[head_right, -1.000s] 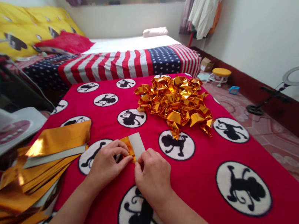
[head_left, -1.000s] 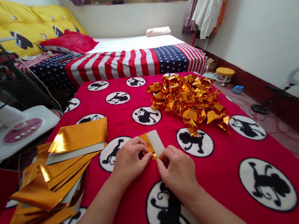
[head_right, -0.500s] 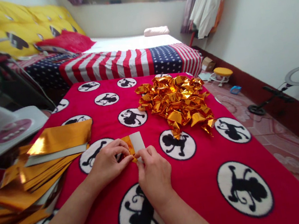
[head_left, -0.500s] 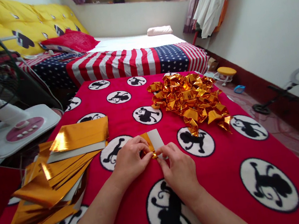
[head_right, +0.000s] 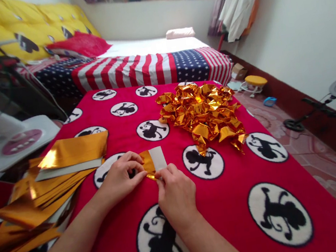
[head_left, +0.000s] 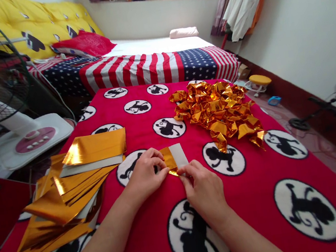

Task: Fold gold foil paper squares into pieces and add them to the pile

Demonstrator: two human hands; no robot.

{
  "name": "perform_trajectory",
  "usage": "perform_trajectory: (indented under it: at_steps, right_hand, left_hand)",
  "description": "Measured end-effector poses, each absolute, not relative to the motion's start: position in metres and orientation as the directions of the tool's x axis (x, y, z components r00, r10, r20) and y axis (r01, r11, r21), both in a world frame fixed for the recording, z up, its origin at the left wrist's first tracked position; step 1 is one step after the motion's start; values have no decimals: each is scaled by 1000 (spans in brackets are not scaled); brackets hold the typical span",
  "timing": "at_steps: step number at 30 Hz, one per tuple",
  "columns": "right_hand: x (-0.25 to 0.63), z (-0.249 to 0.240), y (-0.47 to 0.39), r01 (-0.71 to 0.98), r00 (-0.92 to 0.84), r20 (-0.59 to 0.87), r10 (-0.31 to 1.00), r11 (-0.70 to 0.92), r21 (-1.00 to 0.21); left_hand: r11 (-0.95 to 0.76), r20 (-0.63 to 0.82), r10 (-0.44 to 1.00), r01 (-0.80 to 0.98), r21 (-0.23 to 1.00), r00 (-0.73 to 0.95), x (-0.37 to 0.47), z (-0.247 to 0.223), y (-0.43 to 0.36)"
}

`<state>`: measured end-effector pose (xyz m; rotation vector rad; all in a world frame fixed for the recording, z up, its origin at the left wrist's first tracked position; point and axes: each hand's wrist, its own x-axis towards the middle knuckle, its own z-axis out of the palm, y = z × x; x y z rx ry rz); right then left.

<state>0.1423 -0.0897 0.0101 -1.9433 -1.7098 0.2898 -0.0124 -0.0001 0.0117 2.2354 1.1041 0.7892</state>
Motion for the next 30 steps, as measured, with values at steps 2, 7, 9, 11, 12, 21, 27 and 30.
perform_trajectory:
  at_steps: [2, 7, 9, 11, 12, 21, 27, 30]
  right_hand:
    - [142, 10, -90, 859, 172, 182, 968, -57, -509]
    - [142, 13, -90, 860, 173, 168, 971, -66, -507]
    - [141, 16, -90, 861, 174, 150, 973, -77, -503]
    - [140, 19, -91, 865, 182, 128, 975, -97, -492]
    - [139, 20, -91, 867, 187, 118, 975, -108, -487]
    - [139, 19, -91, 872, 178, 107, 978, -106, -478]
    - [140, 19, -91, 867, 184, 102, 978, -113, -485]
    - [142, 18, -91, 863, 171, 112, 979, -94, -496]
  left_hand:
    - [-538, 282, 825, 523, 661, 491, -11, 10, -1]
    - [-513, 270, 847, 571, 641, 458, -7, 9, -4]
    - [-502, 260, 856, 602, 621, 446, -5, 10, -6]
    - [-490, 250, 865, 631, 601, 434, -3, 11, -7]
    - [-482, 246, 871, 647, 591, 424, -1, 11, -8]
    - [-393, 207, 919, 757, 522, 335, 9, 10, -11]
    - [-436, 154, 888, 691, 576, 433, 0, 10, 0]
    - [-446, 140, 874, 654, 611, 465, -3, 10, 4]
